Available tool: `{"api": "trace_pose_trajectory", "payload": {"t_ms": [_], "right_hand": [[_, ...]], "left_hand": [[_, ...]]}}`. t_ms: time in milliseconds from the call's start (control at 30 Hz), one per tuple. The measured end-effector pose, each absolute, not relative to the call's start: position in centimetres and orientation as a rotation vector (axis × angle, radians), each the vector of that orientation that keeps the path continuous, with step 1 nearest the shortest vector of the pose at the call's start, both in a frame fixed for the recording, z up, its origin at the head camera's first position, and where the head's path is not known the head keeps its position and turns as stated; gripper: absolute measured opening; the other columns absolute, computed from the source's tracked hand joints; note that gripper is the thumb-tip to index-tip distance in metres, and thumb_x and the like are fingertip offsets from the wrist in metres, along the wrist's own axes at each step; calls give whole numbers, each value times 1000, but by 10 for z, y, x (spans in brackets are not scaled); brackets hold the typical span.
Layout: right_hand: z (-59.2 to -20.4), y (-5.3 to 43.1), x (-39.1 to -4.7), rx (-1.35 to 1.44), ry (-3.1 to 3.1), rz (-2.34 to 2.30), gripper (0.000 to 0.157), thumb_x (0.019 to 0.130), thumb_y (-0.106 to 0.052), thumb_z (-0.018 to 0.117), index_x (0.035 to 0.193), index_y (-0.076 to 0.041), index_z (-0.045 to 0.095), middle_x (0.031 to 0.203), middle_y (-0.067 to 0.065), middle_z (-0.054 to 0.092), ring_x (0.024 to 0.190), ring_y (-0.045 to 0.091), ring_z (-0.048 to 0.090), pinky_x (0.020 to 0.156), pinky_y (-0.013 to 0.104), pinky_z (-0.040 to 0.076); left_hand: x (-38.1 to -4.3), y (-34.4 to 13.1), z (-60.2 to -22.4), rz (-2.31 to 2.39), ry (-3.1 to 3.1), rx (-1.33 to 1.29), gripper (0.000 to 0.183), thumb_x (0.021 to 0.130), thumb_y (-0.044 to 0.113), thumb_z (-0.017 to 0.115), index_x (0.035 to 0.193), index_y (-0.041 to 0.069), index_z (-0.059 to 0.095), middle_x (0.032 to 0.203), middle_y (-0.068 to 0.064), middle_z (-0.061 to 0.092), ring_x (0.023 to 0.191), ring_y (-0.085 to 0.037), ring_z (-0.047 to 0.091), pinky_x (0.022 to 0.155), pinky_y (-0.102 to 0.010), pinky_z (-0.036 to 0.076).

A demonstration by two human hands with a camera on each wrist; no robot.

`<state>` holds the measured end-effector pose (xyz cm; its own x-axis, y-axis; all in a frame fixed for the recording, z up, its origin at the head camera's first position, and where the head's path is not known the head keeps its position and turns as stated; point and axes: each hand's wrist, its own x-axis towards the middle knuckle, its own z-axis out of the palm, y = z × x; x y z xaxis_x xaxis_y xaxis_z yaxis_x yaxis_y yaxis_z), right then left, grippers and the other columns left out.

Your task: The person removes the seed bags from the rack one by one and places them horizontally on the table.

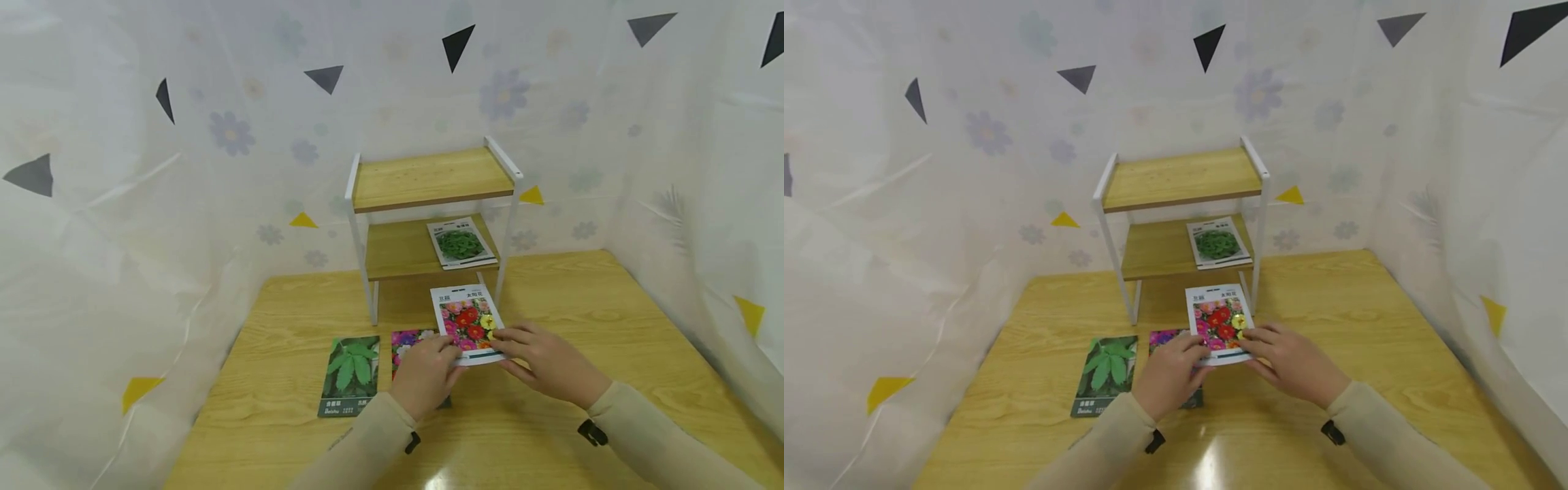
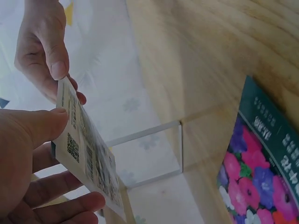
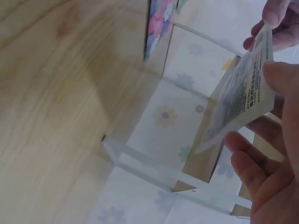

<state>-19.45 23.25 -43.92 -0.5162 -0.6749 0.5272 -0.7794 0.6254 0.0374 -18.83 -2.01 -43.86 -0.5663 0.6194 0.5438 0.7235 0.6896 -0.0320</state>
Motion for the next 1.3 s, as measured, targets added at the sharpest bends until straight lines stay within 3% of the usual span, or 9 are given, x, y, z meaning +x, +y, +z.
{"api": "trace_pose_trajectory", "payload": {"t_ms": [233, 500, 1000, 1300], "right_hand": [[-454, 242, -194, 1136, -2397, 273, 39, 89, -41, 56, 113, -12, 66, 113, 5, 62, 101, 22, 55, 76, 37, 52], [-472, 247, -192, 1120, -2500, 271, 36, 77, -27, 73, 109, -11, 68, 110, 3, 63, 98, 20, 56, 77, 37, 52], [-501, 251, -189, 1128, -2649, 325, 25, 82, -26, 69, 101, -9, 70, 102, 8, 64, 90, 22, 60, 76, 38, 52], [-511, 253, -187, 1153, -2757, 357, 28, 80, -28, 70, 101, -10, 69, 100, 4, 64, 89, 18, 60, 76, 36, 52]], "left_hand": [[-193, -10, -455, -245, -2498, -1057, 25, 84, 37, 65, 96, 16, 69, 105, -1, 63, 98, -13, 58, 88, -25, 46], [-196, 2, -479, -212, -2635, -1075, 24, 84, 39, 65, 99, 20, 69, 107, 2, 62, 96, -11, 58, 85, -23, 47], [-194, 14, -499, -70, -2756, -1133, 24, 83, 34, 67, 102, 19, 67, 109, 1, 60, 98, -11, 57, 87, -21, 45], [-188, 24, -506, 153, -2748, -1187, 10, 85, 26, 65, 92, 20, 69, 90, 7, 64, 82, -8, 58, 77, -20, 48]]}}
